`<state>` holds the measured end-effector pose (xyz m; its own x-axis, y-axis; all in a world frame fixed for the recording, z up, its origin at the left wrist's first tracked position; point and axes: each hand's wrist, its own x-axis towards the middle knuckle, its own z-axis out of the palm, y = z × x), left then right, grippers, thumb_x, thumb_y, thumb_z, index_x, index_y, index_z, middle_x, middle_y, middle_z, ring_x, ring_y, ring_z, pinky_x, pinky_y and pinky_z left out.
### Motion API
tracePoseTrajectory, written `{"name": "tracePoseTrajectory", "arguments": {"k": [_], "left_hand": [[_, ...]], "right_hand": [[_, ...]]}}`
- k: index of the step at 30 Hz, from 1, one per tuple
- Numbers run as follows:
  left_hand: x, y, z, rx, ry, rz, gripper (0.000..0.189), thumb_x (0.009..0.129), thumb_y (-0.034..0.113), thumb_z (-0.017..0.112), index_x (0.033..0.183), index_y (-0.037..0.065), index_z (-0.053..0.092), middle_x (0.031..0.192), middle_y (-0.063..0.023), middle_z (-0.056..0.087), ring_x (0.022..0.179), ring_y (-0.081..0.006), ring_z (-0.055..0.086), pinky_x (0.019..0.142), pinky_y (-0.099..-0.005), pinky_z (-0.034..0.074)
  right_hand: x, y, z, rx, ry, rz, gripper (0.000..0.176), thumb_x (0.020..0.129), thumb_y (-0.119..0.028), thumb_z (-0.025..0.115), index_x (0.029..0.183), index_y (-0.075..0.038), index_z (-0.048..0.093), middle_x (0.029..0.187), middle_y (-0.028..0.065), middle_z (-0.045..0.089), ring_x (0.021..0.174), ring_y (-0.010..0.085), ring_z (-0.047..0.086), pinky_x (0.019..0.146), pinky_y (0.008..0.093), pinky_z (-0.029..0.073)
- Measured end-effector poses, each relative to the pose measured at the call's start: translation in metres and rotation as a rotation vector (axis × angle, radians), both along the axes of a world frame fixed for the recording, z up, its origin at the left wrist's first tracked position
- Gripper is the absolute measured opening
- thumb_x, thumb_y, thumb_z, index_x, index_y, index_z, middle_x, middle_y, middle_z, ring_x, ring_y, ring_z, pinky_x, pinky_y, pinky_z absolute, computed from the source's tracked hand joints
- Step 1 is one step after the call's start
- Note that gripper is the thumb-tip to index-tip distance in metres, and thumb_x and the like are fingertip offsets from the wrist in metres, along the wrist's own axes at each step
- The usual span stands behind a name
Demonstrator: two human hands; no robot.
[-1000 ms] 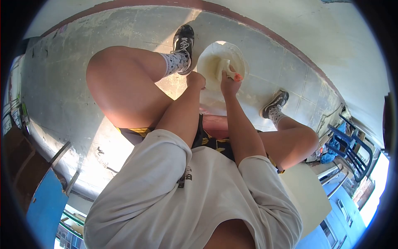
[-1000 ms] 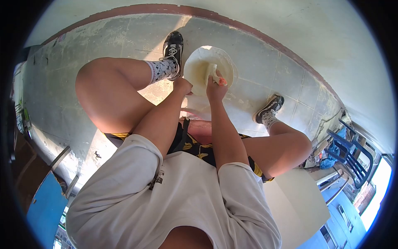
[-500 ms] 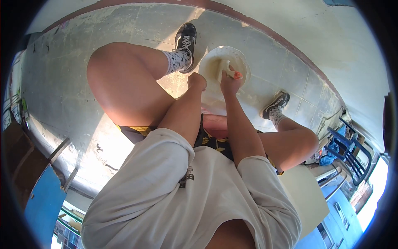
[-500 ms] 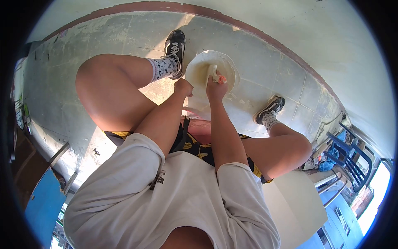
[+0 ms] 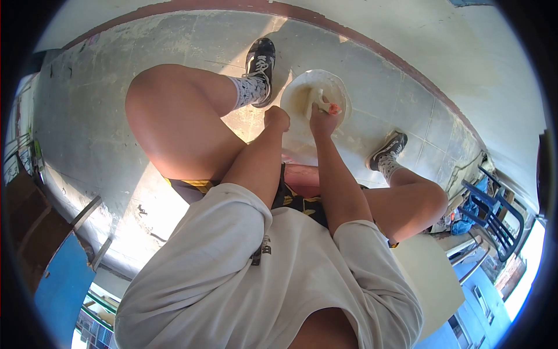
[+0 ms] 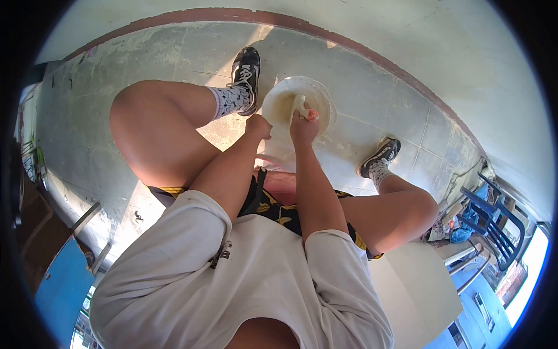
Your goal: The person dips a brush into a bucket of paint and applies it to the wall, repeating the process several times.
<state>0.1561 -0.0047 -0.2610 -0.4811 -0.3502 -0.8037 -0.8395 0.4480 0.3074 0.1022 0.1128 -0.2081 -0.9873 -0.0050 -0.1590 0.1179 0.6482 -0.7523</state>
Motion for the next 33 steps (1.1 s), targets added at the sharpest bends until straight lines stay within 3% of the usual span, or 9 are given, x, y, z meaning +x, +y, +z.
{"name": "tracePoseTrajectory", "arguments": {"k": [8, 10, 12, 14, 16, 21, 26, 31, 33], "left_hand": [[0.002, 0.0, -0.023, 0.046, 0.074, 0.001, 0.024, 0.079, 0.015, 0.066, 0.084, -0.008, 0.061, 0.066, -0.0157, 0.066, 0.055, -0.0208, 0.067, 0.058, -0.0285, 0.054], [0.0, -0.001, -0.03, 0.094, -0.005, 0.041, 0.03, 0.065, 0.014, 0.078, 0.085, -0.003, 0.066, 0.089, -0.0154, 0.067, 0.089, -0.0248, 0.066, 0.077, -0.0317, 0.052], [0.001, -0.002, -0.039, 0.081, 0.065, -0.072, 0.027, 0.068, 0.014, 0.075, 0.085, -0.004, 0.066, 0.086, -0.0164, 0.067, 0.083, -0.0249, 0.067, 0.073, -0.0319, 0.053], [-0.003, -0.001, -0.035, 0.072, 0.136, -0.188, 0.024, 0.071, 0.013, 0.072, 0.085, -0.005, 0.065, 0.083, -0.0173, 0.067, 0.078, -0.025, 0.068, 0.068, -0.032, 0.054], [-0.013, -0.002, -0.005, 0.355, 0.15, 0.4, 0.02, 0.083, 0.006, 0.06, 0.09, -0.013, 0.058, 0.077, -0.0205, 0.066, 0.061, -0.0259, 0.068, 0.047, -0.0304, 0.056], [-0.015, -0.003, 0.01, 0.408, 0.151, 0.451, 0.015, 0.083, 0.004, 0.054, 0.084, -0.009, 0.061, 0.073, -0.019, 0.065, 0.058, -0.0244, 0.066, 0.047, -0.0311, 0.055], [-0.01, -0.002, -0.011, 0.207, 0.218, 0.125, 0.025, 0.074, 0.013, 0.049, 0.057, -0.001, 0.061, 0.056, -0.0157, 0.062, 0.051, -0.0214, 0.063, 0.054, -0.0323, 0.051], [-0.009, -0.006, -0.021, 0.285, 0.142, 0.257, 0.03, 0.075, 0.024, 0.056, 0.074, -0.006, 0.061, 0.063, -0.0177, 0.061, 0.049, -0.0268, 0.061, 0.045, -0.0376, 0.049], [-0.013, -0.009, 0.012, 0.318, 0.076, 0.269, 0.032, 0.076, 0.028, 0.06, 0.089, -0.002, 0.058, 0.068, -0.011, 0.058, 0.051, -0.0238, 0.059, 0.045, -0.0358, 0.048]], "right_hand": [[-0.003, 0.006, -0.004, 0.048, 0.114, 0.047, 0.041, 0.074, -0.016, 0.067, 0.112, -0.001, 0.061, 0.076, 0.0142, 0.066, 0.07, 0.0275, 0.065, 0.067, 0.0361, 0.049], [-0.004, 0.013, -0.016, -0.014, 0.152, 0.052, 0.04, 0.074, -0.014, 0.067, 0.112, -0.001, 0.062, 0.084, 0.0138, 0.065, 0.076, 0.0249, 0.064, 0.071, 0.0341, 0.048], [-0.005, 0.018, -0.011, -0.074, 0.186, 0.054, 0.04, 0.074, -0.012, 0.068, 0.112, -0.001, 0.062, 0.093, 0.0134, 0.065, 0.083, 0.0223, 0.063, 0.076, 0.0321, 0.048], [-0.007, 0.021, 0.018, -0.352, -0.242, -0.111, 0.037, 0.076, -0.008, 0.066, 0.111, 0.002, 0.061, 0.09, 0.0098, 0.064, 0.076, 0.0157, 0.062, 0.066, 0.0278, 0.049], [-0.015, 0.032, 0.013, -0.454, -0.136, -0.141, 0.036, 0.077, -0.007, 0.065, 0.111, 0.003, 0.06, 0.089, 0.0087, 0.064, 0.074, 0.0137, 0.061, 0.063, 0.0258, 0.049], [-0.036, 0.053, 0.034, -0.713, -0.089, -0.317, 0.038, 0.078, -0.006, 0.064, 0.114, 0.006, 0.058, 0.095, 0.01, 0.063, 0.078, 0.012, 0.059, 0.066, 0.0241, 0.048], [-0.033, 0.042, 0.063, -0.617, 0.151, -0.156, 0.036, 0.08, -0.008, 0.063, 0.115, 0.003, 0.059, 0.096, 0.0101, 0.064, 0.079, 0.0133, 0.059, 0.068, 0.0261, 0.049], [-0.012, 0.027, 0.044, -0.104, 0.07, 0.072, 0.033, 0.078, -0.016, 0.066, 0.11, -0.008, 0.064, 0.093, 0.0187, 0.065, 0.085, 0.0324, 0.064, 0.075, 0.0351, 0.05], [-0.012, 0.015, 0.033, -0.246, 0.487, 0.049, 0.032, 0.079, -0.015, 0.067, 0.11, -0.009, 0.063, 0.092, 0.0177, 0.066, 0.082, 0.0256, 0.066, 0.072, 0.0327, 0.05]]}}
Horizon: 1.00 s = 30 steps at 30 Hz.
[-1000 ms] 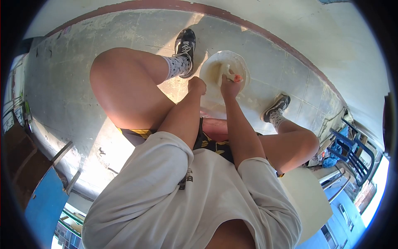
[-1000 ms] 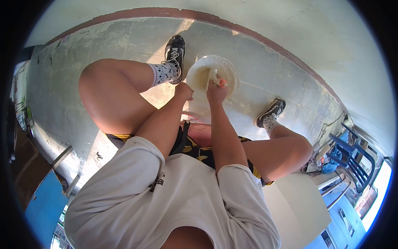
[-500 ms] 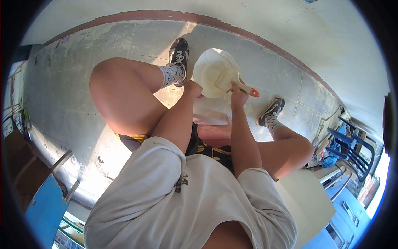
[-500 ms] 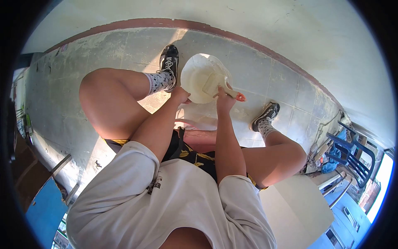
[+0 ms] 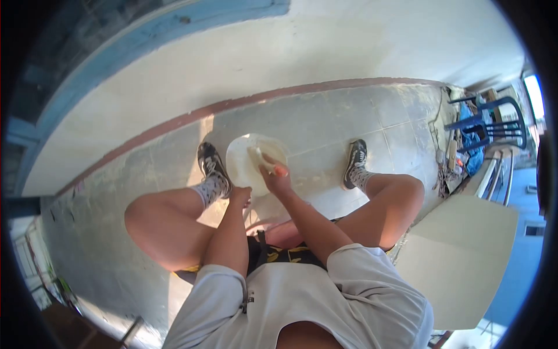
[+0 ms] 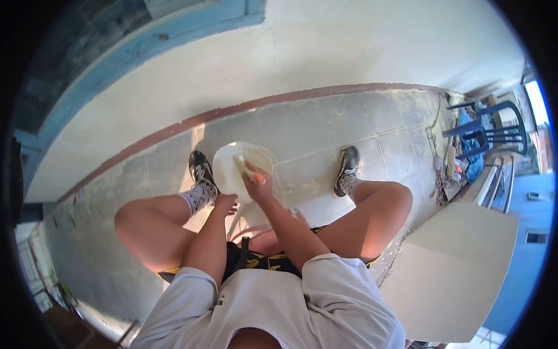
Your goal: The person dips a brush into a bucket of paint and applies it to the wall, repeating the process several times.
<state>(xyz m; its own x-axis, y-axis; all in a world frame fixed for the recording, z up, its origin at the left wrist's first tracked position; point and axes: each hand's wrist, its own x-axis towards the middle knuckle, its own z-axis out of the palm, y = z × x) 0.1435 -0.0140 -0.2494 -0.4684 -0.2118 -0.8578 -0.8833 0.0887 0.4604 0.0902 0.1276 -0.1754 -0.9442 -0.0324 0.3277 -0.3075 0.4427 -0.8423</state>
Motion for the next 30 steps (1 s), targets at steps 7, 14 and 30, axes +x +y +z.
{"name": "tracePoseTrajectory", "arguments": {"k": [7, 14, 30], "left_hand": [[-0.003, -0.009, 0.032, -0.062, -0.101, -0.123, 0.042, 0.074, 0.029, 0.061, 0.106, 0.002, 0.055, 0.082, -0.012, 0.061, 0.062, -0.0254, 0.061, 0.056, -0.0384, 0.05], [-0.029, -0.019, 0.09, -0.242, -0.172, -0.517, 0.042, 0.071, 0.033, 0.063, 0.1, 0.004, 0.061, 0.085, -0.0148, 0.063, 0.068, -0.03, 0.062, 0.057, -0.0386, 0.05], [-0.147, -0.099, 0.267, -0.349, 0.541, -0.865, 0.05, 0.079, 0.03, 0.066, 0.117, -0.001, 0.055, 0.11, -0.0169, 0.059, 0.101, -0.0254, 0.057, 0.087, -0.0334, 0.045]], "right_hand": [[-0.001, -0.001, 0.021, 0.033, -0.223, 0.083, 0.034, 0.076, -0.017, 0.067, 0.109, -0.01, 0.064, 0.094, 0.0164, 0.065, 0.084, 0.0312, 0.064, 0.073, 0.0347, 0.051], [0.006, 0.012, -0.006, -0.062, -0.305, 0.008, 0.035, 0.076, -0.019, 0.067, 0.11, -0.009, 0.063, 0.093, 0.0134, 0.067, 0.085, 0.028, 0.065, 0.077, 0.0335, 0.05], [-0.018, 0.068, -0.001, -0.794, -0.963, -0.04, 0.037, 0.077, -0.01, 0.067, 0.11, 0.003, 0.059, 0.095, 0.0089, 0.064, 0.079, 0.0196, 0.064, 0.071, 0.034, 0.053]]}}
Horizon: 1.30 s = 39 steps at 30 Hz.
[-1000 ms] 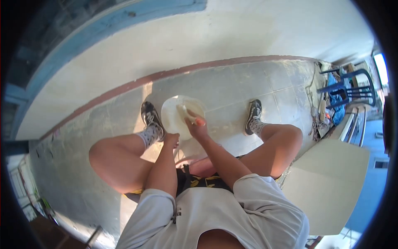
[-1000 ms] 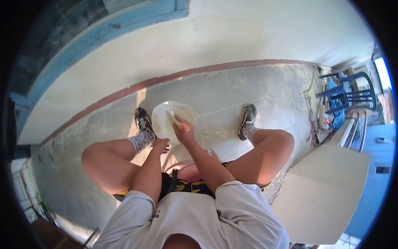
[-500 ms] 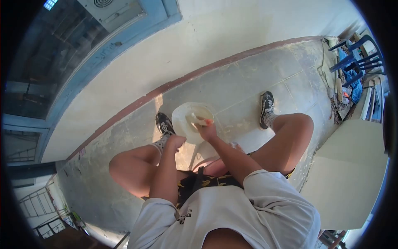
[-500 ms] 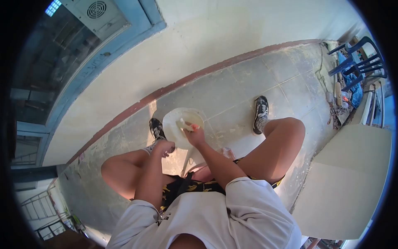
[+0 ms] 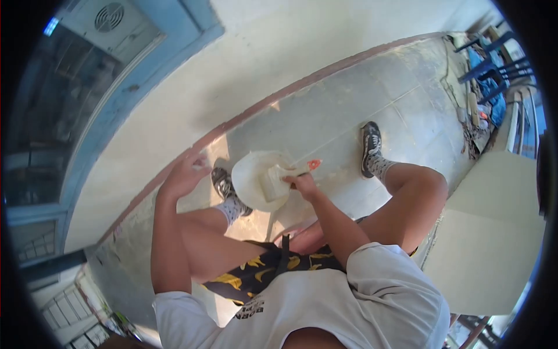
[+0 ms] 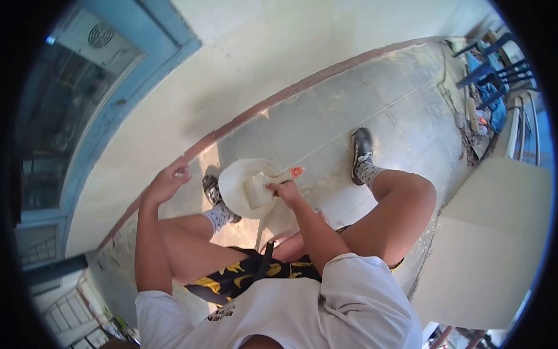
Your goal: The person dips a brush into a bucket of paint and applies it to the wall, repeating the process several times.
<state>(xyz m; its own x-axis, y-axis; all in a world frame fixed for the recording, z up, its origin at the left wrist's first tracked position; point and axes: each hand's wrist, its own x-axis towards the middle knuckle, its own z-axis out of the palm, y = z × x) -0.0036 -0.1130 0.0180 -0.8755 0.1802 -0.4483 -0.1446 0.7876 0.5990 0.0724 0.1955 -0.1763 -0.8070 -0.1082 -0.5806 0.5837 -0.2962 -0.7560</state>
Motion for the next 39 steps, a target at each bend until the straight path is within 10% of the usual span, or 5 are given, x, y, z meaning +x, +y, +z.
{"name": "tracePoseTrajectory", "arguments": {"k": [5, 13, 22, 39], "left_hand": [[-0.04, 0.06, 0.015, -0.414, -0.261, -0.174, 0.054, 0.08, 0.034, 0.063, 0.123, 0.003, 0.052, 0.117, -0.018, 0.057, 0.104, -0.028, 0.057, 0.089, -0.0357, 0.045], [-0.076, 0.103, -0.003, -0.436, -0.294, -0.201, 0.056, 0.08, 0.035, 0.062, 0.127, 0.007, 0.05, 0.121, -0.0178, 0.056, 0.107, -0.0294, 0.057, 0.09, -0.0359, 0.045], [-0.105, 0.129, -0.023, -0.498, -0.395, -0.24, 0.057, 0.079, 0.031, 0.063, 0.127, 0.003, 0.048, 0.118, -0.0225, 0.056, 0.109, -0.0319, 0.056, 0.092, -0.0363, 0.044], [-0.128, 0.152, -0.054, -0.442, -0.364, -0.253, 0.053, 0.081, 0.029, 0.06, 0.125, 0.003, 0.049, 0.118, -0.0224, 0.056, 0.108, -0.0326, 0.056, 0.092, -0.0368, 0.044]], "right_hand": [[-0.038, 0.041, -0.006, -0.609, -0.072, -0.545, 0.033, 0.082, -0.004, 0.06, 0.113, 0.005, 0.053, 0.11, 0.0121, 0.06, 0.097, 0.0262, 0.061, 0.083, 0.0395, 0.051], [-0.237, 0.183, 0.089, -0.637, 0.441, -1.12, 0.035, 0.084, -0.006, 0.058, 0.115, 0.005, 0.048, 0.114, 0.014, 0.054, 0.105, 0.0299, 0.055, 0.086, 0.0432, 0.049], [-0.371, 0.244, 0.159, -0.575, 0.619, -1.265, 0.032, 0.079, -0.001, 0.064, 0.106, 0.007, 0.049, 0.104, 0.0138, 0.056, 0.088, 0.0274, 0.062, 0.072, 0.0351, 0.055], [-0.388, 0.228, 0.104, -0.368, 0.62, -1.349, 0.027, 0.079, 0.002, 0.063, 0.103, 0.008, 0.051, 0.105, 0.0155, 0.057, 0.088, 0.0269, 0.062, 0.073, 0.0366, 0.054]]}}
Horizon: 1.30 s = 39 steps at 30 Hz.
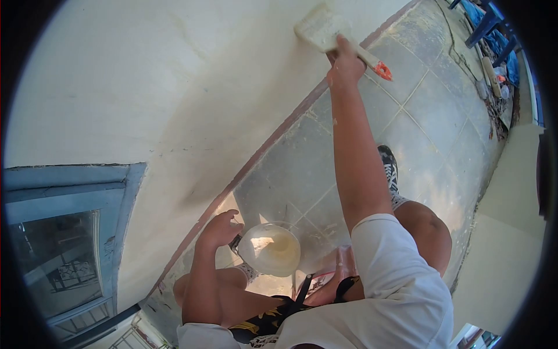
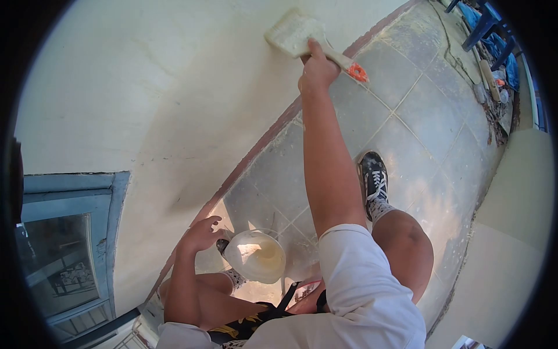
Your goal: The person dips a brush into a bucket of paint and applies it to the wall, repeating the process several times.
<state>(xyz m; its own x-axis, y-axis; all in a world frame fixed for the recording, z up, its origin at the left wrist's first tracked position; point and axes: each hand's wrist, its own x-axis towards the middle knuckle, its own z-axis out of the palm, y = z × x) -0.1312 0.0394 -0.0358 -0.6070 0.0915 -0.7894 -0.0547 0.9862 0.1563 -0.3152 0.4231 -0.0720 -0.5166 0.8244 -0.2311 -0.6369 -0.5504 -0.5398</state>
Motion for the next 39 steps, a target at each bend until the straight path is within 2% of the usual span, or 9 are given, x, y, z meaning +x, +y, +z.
{"name": "tracePoseTrajectory", "arguments": {"k": [3, 7, 9, 12, 17, 22, 25, 33, 39], "left_hand": [[-0.005, 0.003, -0.003, -0.015, 0.004, -0.003, 0.053, 0.081, 0.029, 0.06, 0.125, 0.003, 0.049, 0.118, -0.0224, 0.056, 0.108, -0.0323, 0.056, 0.092, -0.0365, 0.044], [-0.007, -0.005, -0.012, 0.001, 0.034, -0.018, 0.053, 0.081, 0.029, 0.061, 0.126, 0.003, 0.049, 0.118, -0.022, 0.056, 0.107, -0.0312, 0.057, 0.091, -0.036, 0.044], [-0.007, -0.006, -0.014, 0.013, 0.025, -0.025, 0.053, 0.081, 0.029, 0.061, 0.126, 0.003, 0.049, 0.118, -0.0219, 0.056, 0.107, -0.031, 0.057, 0.091, -0.0359, 0.044], [-0.007, 0.005, -0.007, 0.016, 0.0, 0.012, 0.053, 0.081, 0.029, 0.061, 0.126, 0.003, 0.049, 0.118, -0.0217, 0.056, 0.106, -0.0305, 0.058, 0.09, -0.0357, 0.045], [-0.01, 0.001, -0.009, 0.023, 0.04, -0.019, 0.053, 0.081, 0.029, 0.061, 0.126, 0.003, 0.049, 0.118, -0.0215, 0.056, 0.103, -0.0303, 0.059, 0.089, -0.0355, 0.045], [-0.01, 0.003, -0.009, 0.008, 0.041, -0.018, 0.053, 0.081, 0.029, 0.061, 0.126, 0.004, 0.049, 0.118, -0.0212, 0.057, 0.105, -0.0302, 0.059, 0.09, -0.0361, 0.045], [-0.011, 0.016, 0.003, 0.03, -0.031, 0.085, 0.053, 0.081, 0.03, 0.061, 0.126, 0.004, 0.049, 0.118, -0.021, 0.057, 0.106, -0.0302, 0.058, 0.09, -0.0364, 0.045], [-0.009, -0.003, -0.017, 0.007, 0.043, -0.015, 0.051, 0.081, 0.028, 0.062, 0.124, 0.004, 0.051, 0.117, -0.0183, 0.057, 0.102, -0.0287, 0.059, 0.086, -0.0356, 0.047], [-0.013, 0.013, -0.009, -0.008, -0.008, 0.036, 0.053, 0.08, 0.029, 0.061, 0.126, 0.004, 0.049, 0.117, -0.0204, 0.058, 0.105, -0.0297, 0.059, 0.089, -0.0358, 0.045]], "right_hand": [[0.012, 0.008, -0.055, -0.006, -0.106, -0.007, 0.027, 0.079, 0.002, 0.063, 0.105, 0.008, 0.053, 0.103, 0.0147, 0.059, 0.087, 0.0238, 0.063, 0.069, 0.0331, 0.055], [0.012, -0.001, -0.041, 0.14, -0.25, -0.064, 0.034, 0.079, 0.004, 0.06, 0.112, 0.012, 0.052, 0.106, 0.0138, 0.06, 0.093, 0.022, 0.062, 0.076, 0.0308, 0.052], [0.001, -0.007, -0.005, 0.581, -0.493, -0.081, 0.028, 0.079, 0.003, 0.063, 0.105, 0.009, 0.055, 0.099, 0.0141, 0.061, 0.089, 0.0247, 0.062, 0.072, 0.033, 0.055], [0.002, 0.011, 0.025, 0.162, -0.11, -0.054, 0.034, 0.077, 0.004, 0.062, 0.109, 0.012, 0.053, 0.102, 0.0152, 0.06, 0.088, 0.0228, 0.063, 0.076, 0.0312, 0.053], [0.021, 0.021, 0.023, 0.059, -0.017, -0.052, 0.036, 0.077, 0.005, 0.063, 0.109, 0.01, 0.048, 0.107, 0.0149, 0.056, 0.092, 0.0255, 0.061, 0.073, 0.0348, 0.055], [0.01, 0.002, 0.049, -0.157, 0.381, 0.091, 0.031, 0.078, 0.004, 0.062, 0.107, 0.007, 0.05, 0.106, 0.0139, 0.056, 0.095, 0.0264, 0.06, 0.077, 0.0387, 0.054], [-0.006, -0.011, 0.024, -0.117, 0.061, 0.01, 0.029, 0.079, 0.005, 0.06, 0.106, 0.007, 0.05, 0.106, 0.014, 0.056, 0.095, 0.0269, 0.06, 0.078, 0.0383, 0.054], [0.012, 0.006, 0.053, -0.177, 0.29, 0.022, 0.026, 0.081, 0.001, 0.061, 0.104, 0.008, 0.049, 0.106, 0.0139, 0.055, 0.095, 0.0273, 0.059, 0.08, 0.0372, 0.054], [0.006, -0.014, 0.024, -0.105, 0.033, -0.029, 0.034, 0.079, 0.004, 0.061, 0.11, 0.01, 0.047, 0.108, 0.0155, 0.056, 0.099, 0.0253, 0.059, 0.077, 0.0346, 0.056]]}}
